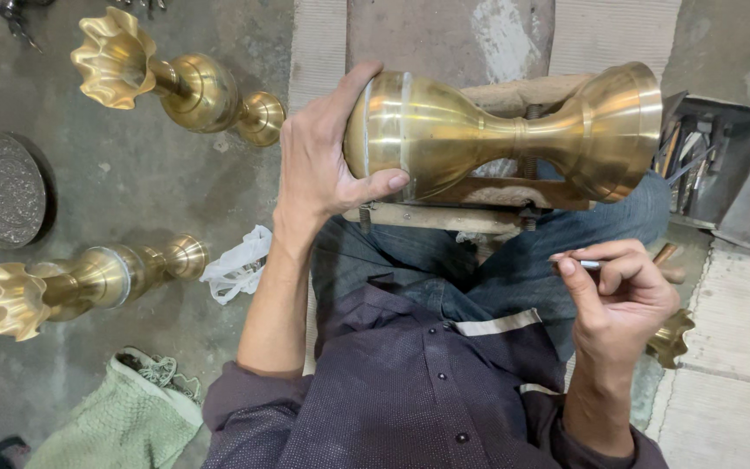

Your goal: The person sits on the floor holding a brass vase against a wooden turning fixture and uses a small metal scriber to engrave a line around its body, rotating the vase with one hand while guiding the tool with the other. They reposition the vase and continue scribing along its curved surface.

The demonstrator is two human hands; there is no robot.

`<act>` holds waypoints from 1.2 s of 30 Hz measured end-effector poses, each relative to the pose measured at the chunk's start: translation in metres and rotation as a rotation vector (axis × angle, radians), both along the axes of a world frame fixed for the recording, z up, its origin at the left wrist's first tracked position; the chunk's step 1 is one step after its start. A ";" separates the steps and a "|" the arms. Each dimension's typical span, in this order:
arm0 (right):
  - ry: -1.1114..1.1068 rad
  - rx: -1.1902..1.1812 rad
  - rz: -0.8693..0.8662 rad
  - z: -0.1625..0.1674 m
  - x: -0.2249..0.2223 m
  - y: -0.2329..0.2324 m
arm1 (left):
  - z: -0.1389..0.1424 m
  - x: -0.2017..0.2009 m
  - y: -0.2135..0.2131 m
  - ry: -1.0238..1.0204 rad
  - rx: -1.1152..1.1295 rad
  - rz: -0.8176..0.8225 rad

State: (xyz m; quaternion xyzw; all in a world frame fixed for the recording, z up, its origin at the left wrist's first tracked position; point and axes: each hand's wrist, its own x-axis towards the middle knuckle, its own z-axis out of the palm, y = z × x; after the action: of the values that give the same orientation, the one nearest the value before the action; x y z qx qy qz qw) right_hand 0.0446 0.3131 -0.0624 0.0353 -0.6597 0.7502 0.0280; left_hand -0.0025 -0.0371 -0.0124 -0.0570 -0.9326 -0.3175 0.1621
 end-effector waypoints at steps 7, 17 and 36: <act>0.038 0.091 0.024 0.011 -0.008 -0.012 | 0.005 0.002 0.001 -0.007 0.001 -0.001; 0.304 0.263 0.071 0.056 -0.063 -0.070 | 0.008 0.002 0.003 0.037 -0.028 -0.013; 0.119 0.253 -0.011 0.077 -0.080 -0.109 | 0.003 0.005 0.008 0.064 -0.036 0.018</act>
State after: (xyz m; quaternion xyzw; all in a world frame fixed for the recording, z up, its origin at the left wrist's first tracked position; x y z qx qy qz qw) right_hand -0.0356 0.2040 0.0146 0.0794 -0.7464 0.6573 0.0668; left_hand 0.0025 -0.0296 -0.0096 -0.0616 -0.9329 -0.2971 0.1937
